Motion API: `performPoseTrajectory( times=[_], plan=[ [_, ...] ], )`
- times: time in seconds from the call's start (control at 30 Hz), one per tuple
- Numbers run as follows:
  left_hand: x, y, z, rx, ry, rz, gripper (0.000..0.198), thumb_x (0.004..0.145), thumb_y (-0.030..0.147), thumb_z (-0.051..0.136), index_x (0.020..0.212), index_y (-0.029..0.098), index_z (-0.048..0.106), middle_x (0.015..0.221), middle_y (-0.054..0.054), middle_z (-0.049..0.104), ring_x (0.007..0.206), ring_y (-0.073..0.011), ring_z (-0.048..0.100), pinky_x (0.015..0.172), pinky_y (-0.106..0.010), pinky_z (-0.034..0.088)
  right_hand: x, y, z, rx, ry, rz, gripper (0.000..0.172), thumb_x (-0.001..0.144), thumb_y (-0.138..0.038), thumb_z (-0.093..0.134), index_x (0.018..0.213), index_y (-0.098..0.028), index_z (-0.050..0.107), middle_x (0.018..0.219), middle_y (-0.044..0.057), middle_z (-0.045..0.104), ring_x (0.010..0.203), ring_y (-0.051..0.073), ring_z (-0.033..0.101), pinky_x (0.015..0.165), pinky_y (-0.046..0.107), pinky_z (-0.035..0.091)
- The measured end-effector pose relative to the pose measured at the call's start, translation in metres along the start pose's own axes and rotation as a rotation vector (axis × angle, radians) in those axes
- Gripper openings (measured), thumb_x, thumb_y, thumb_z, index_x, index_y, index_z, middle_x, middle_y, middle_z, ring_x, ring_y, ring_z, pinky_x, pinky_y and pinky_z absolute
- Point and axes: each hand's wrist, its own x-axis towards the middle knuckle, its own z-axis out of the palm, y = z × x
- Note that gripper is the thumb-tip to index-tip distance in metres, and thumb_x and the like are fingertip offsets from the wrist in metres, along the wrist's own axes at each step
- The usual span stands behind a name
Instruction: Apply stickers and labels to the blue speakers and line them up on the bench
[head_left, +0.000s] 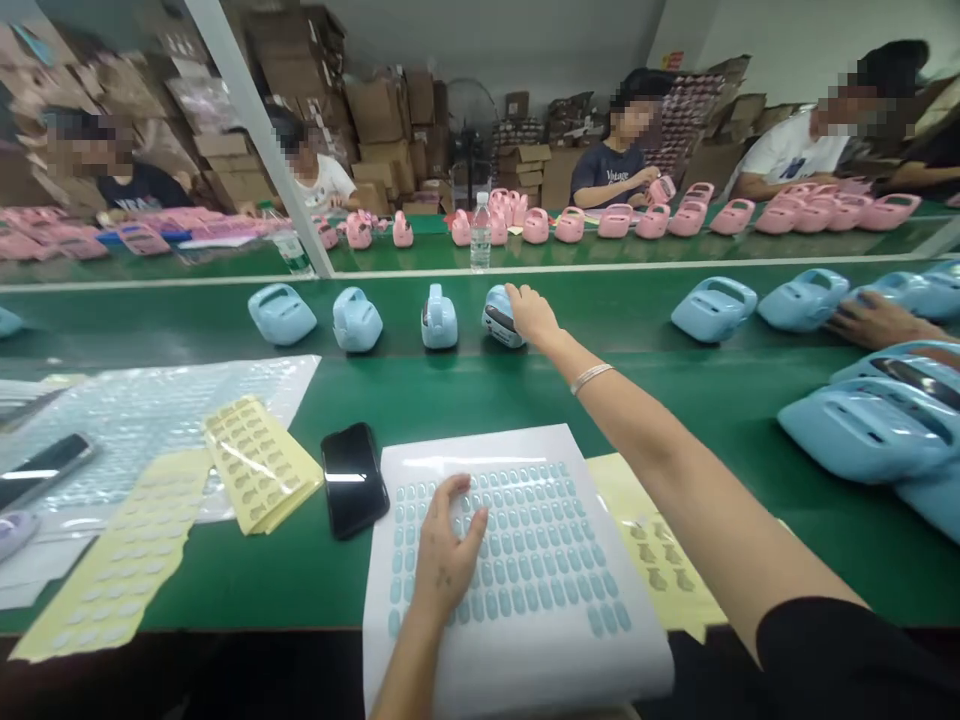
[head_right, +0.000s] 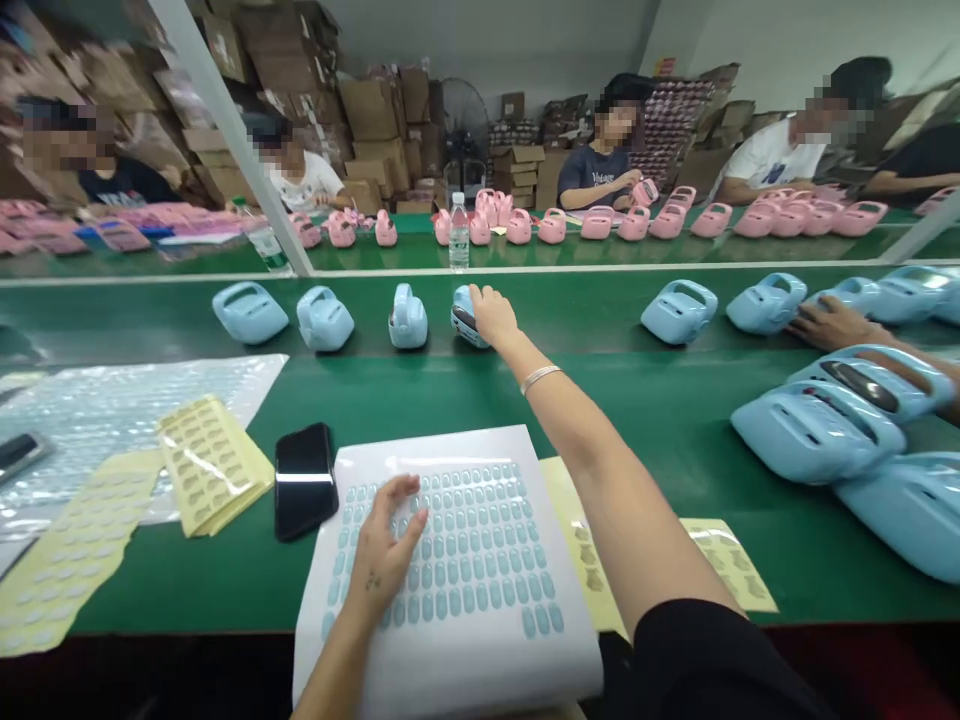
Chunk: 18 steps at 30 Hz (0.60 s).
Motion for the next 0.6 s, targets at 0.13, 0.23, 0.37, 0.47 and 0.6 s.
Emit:
performPoseTrajectory(
  times=[0.13, 0.23, 0.37, 0.47, 0.6],
  plan=[
    [0.003, -0.003, 0.000, -0.181, 0.054, 0.020, 0.055, 0.080, 0.054, 0.057, 0.124, 0.026, 0.040, 0.134, -0.013, 0.047, 0.119, -0.0275, 0.054, 0.098, -0.048, 0.044, -0.068, 0.007, -0.027, 0.056, -0.085, -0.265, 0.045, 0.092, -0.017, 0.036, 0.136, -0.018, 0.043, 0.125, 0.012, 0.053, 0.110, 0.025, 0.053, 0.092, 0.038, 0.041],
    [-0.004, 0.008, -0.003, -0.495, 0.028, 0.174, 0.064, 0.068, 0.058, 0.068, 0.119, 0.029, 0.042, 0.131, -0.011, 0.048, 0.108, -0.0275, 0.060, 0.082, -0.041, 0.054, -0.125, -0.002, -0.057, 0.385, -0.234, -0.557, 0.036, 0.090, -0.022, 0.045, 0.125, -0.019, 0.055, 0.118, 0.006, 0.060, 0.104, 0.020, 0.056, 0.091, 0.037, 0.045],
    [-0.038, 0.038, -0.008, -0.725, -0.342, 0.065, 0.085, 0.060, 0.065, 0.072, 0.131, 0.029, 0.043, 0.135, -0.013, 0.049, 0.122, -0.0355, 0.050, 0.092, -0.047, 0.050, -0.193, -0.029, -0.074, 0.797, -0.520, -0.615, 0.031, 0.090, -0.021, 0.047, 0.118, -0.014, 0.059, 0.105, 0.005, 0.066, 0.085, 0.012, 0.061, 0.079, 0.027, 0.050],
    [-0.070, 0.051, -0.011, -0.757, -0.251, -0.065, 0.083, 0.060, 0.050, 0.080, 0.131, 0.029, 0.044, 0.123, -0.010, 0.059, 0.117, -0.0349, 0.055, 0.093, -0.049, 0.050, -0.228, -0.046, -0.063, 0.910, -0.364, -0.420, 0.024, 0.088, -0.020, 0.053, 0.109, -0.016, 0.063, 0.106, 0.004, 0.066, 0.093, 0.013, 0.063, 0.082, 0.026, 0.051],
    [-0.093, 0.048, -0.011, -0.823, 0.083, -0.317, 0.057, 0.061, 0.035, 0.080, 0.113, 0.029, 0.057, 0.095, 0.000, 0.070, 0.093, -0.0261, 0.068, 0.088, -0.045, 0.053, -0.265, -0.040, -0.046, 0.803, -0.083, -0.264, 0.023, 0.091, -0.023, 0.051, 0.111, -0.019, 0.060, 0.111, 0.006, 0.065, 0.103, 0.016, 0.062, 0.088, 0.031, 0.052]
  ],
)
